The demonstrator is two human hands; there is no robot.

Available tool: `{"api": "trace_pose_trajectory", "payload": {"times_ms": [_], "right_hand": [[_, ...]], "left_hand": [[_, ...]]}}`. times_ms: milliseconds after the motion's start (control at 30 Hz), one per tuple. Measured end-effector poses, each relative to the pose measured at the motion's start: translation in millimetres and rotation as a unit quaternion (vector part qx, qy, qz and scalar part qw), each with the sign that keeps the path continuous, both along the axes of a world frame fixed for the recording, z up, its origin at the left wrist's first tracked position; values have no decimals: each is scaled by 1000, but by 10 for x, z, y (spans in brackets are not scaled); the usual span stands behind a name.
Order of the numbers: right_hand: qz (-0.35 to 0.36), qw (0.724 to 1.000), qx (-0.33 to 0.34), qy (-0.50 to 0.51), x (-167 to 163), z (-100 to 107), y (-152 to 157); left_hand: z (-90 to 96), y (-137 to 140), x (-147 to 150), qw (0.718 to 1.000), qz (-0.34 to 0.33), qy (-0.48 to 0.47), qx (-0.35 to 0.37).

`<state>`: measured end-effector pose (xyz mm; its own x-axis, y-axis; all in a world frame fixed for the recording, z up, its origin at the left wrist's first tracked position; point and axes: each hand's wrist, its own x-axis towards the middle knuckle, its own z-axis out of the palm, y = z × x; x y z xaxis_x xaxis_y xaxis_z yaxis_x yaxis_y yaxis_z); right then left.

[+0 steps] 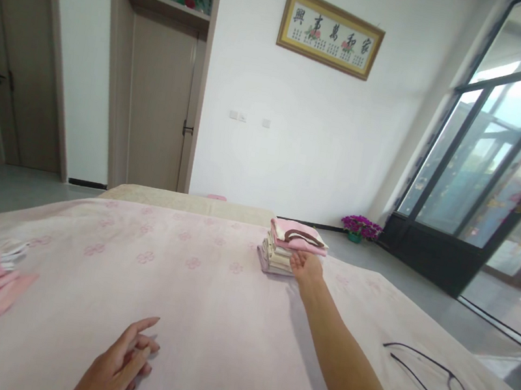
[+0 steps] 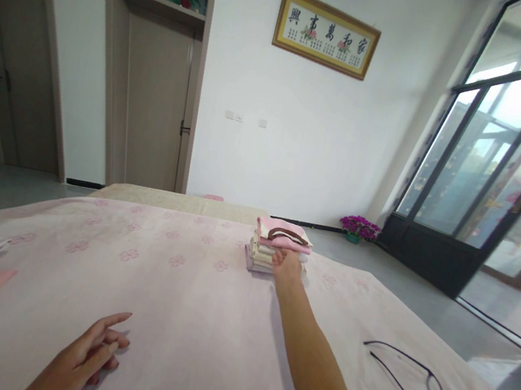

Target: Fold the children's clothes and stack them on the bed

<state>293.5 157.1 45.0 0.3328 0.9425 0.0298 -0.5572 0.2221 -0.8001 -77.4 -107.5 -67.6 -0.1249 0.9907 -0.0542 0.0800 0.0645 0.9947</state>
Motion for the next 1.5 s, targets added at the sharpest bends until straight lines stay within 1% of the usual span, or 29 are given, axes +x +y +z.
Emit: {"api": "trace_pose_trajectory", "payload": {"times_ms": [67, 100, 167, 200, 233, 267, 300, 333, 367, 433, 467, 500, 533, 567, 667, 800, 833, 900, 967, 1000, 1067, 1100, 1200, 1233, 1267, 1333, 1400, 1467, 1500], "right_hand": [[-20, 998, -10, -59, -97, -43, -106], [-28, 995, -10, -91, -145, -18, -131], [-31, 988, 19, -147, -229, 121, -120], [-37, 979, 45, -194, -261, 221, -85], [-49, 960, 78, -266, -286, 330, -36], [-70, 920, 109, -369, -303, 435, 25], [-91, 865, 128, -476, -313, 528, 92], [-110, 795, 130, -582, -315, 599, 162], [-120, 720, 111, -675, -310, 645, 230], [-87, 575, 42, -812, -283, 655, 346], [-57, 510, 14, -858, -264, 626, 389], [-26, 457, -4, -889, -243, 583, 420], [-2, 422, -12, -907, -223, 535, 439], [12, 403, -12, -915, -205, 490, 448], [10, 390, 4, -921, -172, 436, 420], [-6, 375, 45, -926, -218, 544, 291], [-18, 377, 55, -924, -260, 561, 239], [-81, 404, 81, -908, -392, 522, 98], [-180, 458, 128, -861, -578, 352, -103], [-194, 478, 162, -841, -682, 216, -227], [-110, 485, 215, -840, -885, -126, -522], [-55, 484, 221, -845, -974, -313, -686], [84, 482, 209, -847, -1158, -811, -1198], [129, 477, 210, -844, -1190, -927, -1360], [149, 477, 203, -842, -1211, -1011, -1511], [161, 483, 200, -837, -1228, -1091, -1764], [152, 488, 206, -834, -1235, -1087, -1939], [136, 490, 208, -836, -1250, -1047, -2034], [127, 489, 207, -838, -1262, -1025, -2057]], "left_hand": [[17, -17, 18, 1000, 7, 4, -2], [27, -28, 32, 1000, 12, 7, 0], [41, -48, 57, 1000, 24, 13, 6], [41, -54, 63, 999, 28, 15, 6], [36, -57, 65, 999, 27, 16, 4], [26, -56, 60, 1000, 24, 17, 1], [10, -51, 50, 1000, 19, 19, 0], [-9, -44, 38, 1000, 9, 20, -1], [-29, -36, 24, 1000, -2, 21, 0], [-62, -22, 3, 1000, -11, 25, 4], [-73, -17, -4, 1000, -13, 27, 3], [-79, -13, -6, 999, -14, 30, 3], [-79, -10, -7, 999, -16, 33, 3], [-76, -8, -5, 999, -18, 36, 5], [-51, -9, 11, 999, -31, 40, 7], [27, -34, 47, 999, -21, 36, 16], [59, -46, 58, 999, -18, 39, 24], [139, -73, 77, 998, -17, 48, 35], [224, -99, 93, 998, -15, 49, 35], [261, -111, 99, 998, -13, 47, 33], [317, -130, 108, 999, -10, 40, 32], [333, -137, 111, 999, -10, 38, 35], [333, -142, 101, 999, -7, 24, 47], [321, -134, 84, 998, 1, 21, 54], [307, -119, 54, 998, 14, 22, 65], [284, -65, -63, 992, 58, 45, 99], [287, 14, -277, 979, 121, 81, 144], [331, 96, -601, 953, 204, 122, 189], [372, 128, -801, 932, 253, 151, 213]]}}
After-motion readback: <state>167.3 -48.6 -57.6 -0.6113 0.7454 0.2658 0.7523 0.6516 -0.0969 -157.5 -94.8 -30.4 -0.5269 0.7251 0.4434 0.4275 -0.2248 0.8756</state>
